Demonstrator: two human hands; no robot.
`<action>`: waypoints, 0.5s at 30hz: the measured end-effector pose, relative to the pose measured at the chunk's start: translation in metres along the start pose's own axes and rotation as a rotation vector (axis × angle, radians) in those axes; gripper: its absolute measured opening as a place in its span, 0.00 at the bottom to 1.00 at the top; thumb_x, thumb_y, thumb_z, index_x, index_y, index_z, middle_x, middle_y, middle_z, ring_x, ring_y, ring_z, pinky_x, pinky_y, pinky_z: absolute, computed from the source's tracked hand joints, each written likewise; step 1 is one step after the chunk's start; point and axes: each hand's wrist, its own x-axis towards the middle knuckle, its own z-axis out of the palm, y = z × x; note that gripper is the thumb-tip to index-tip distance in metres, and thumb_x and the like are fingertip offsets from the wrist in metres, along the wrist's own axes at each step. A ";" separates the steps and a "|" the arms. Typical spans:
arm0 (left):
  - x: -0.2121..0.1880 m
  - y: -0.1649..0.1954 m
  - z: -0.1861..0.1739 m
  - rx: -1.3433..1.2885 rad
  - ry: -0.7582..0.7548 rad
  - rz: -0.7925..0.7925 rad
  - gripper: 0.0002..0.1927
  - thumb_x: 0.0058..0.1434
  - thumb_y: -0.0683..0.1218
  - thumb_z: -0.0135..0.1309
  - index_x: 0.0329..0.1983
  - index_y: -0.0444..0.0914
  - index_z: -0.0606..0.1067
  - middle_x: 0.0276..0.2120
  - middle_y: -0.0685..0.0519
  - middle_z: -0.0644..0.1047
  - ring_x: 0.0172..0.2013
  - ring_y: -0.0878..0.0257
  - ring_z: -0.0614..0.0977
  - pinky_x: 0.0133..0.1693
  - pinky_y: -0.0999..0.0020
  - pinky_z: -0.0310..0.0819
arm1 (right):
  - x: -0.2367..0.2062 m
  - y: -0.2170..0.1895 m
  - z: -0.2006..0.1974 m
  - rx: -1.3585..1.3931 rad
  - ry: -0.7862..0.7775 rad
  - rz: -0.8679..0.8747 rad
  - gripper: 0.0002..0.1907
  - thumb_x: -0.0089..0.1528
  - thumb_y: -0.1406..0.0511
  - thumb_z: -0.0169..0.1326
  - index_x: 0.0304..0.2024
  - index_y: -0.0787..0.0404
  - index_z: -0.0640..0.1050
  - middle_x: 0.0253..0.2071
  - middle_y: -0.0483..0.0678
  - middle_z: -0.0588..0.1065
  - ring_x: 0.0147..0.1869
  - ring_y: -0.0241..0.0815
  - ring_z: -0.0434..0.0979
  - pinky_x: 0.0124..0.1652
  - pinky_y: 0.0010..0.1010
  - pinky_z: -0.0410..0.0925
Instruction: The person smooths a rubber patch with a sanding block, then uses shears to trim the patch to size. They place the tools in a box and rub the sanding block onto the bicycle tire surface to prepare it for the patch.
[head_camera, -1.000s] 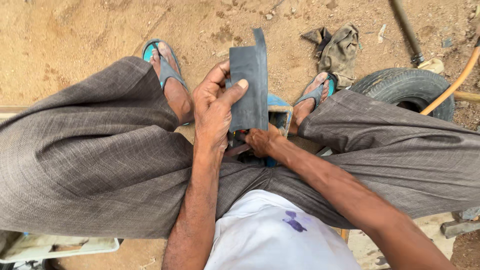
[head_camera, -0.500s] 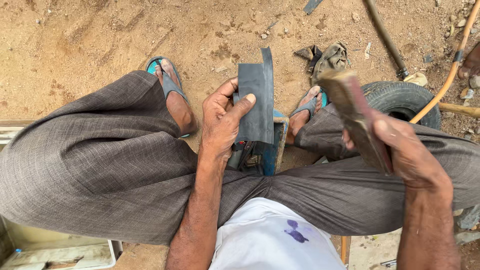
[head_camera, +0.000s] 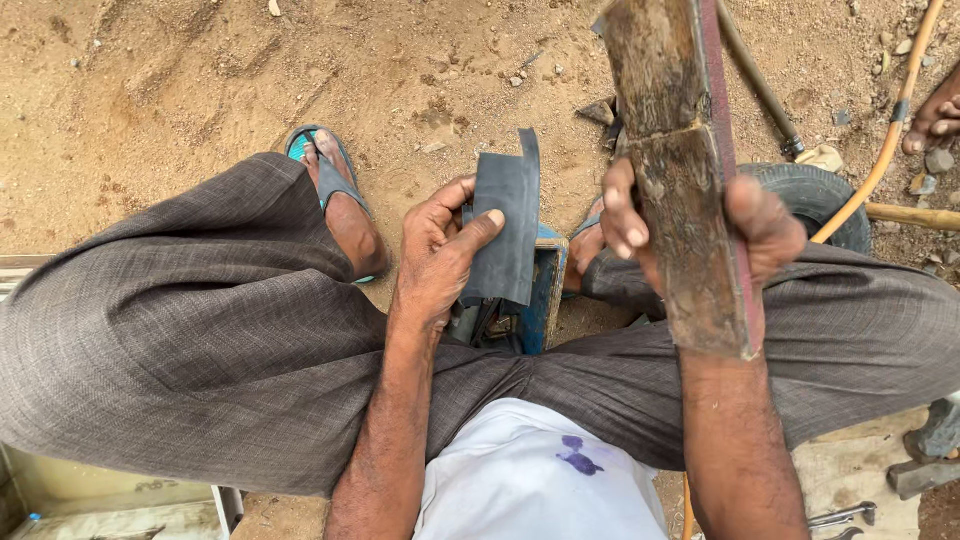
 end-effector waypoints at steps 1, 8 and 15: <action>0.001 0.001 0.001 0.028 -0.001 -0.015 0.19 0.63 0.34 0.54 0.58 0.28 0.75 0.41 0.50 0.81 0.36 0.70 0.83 0.38 0.76 0.81 | 0.004 0.000 0.001 0.043 0.035 0.021 0.47 0.58 0.49 0.62 0.62 0.77 0.60 0.48 0.73 0.71 0.35 0.46 0.74 0.34 0.38 0.72; -0.001 0.005 0.001 0.187 -0.011 0.045 0.16 0.64 0.36 0.56 0.55 0.28 0.77 0.37 0.54 0.79 0.31 0.72 0.80 0.31 0.77 0.78 | 0.026 0.014 0.025 -0.634 0.133 -0.080 0.42 0.64 0.58 0.59 0.74 0.75 0.62 0.59 0.73 0.74 0.29 0.38 0.73 0.29 0.27 0.72; 0.004 0.013 0.000 0.277 0.039 0.100 0.10 0.64 0.37 0.58 0.47 0.28 0.80 0.35 0.55 0.78 0.27 0.73 0.78 0.26 0.77 0.73 | 0.024 0.033 0.031 0.250 -0.040 0.092 0.36 0.70 0.57 0.51 0.74 0.69 0.61 0.65 0.76 0.69 0.31 0.46 0.77 0.31 0.31 0.74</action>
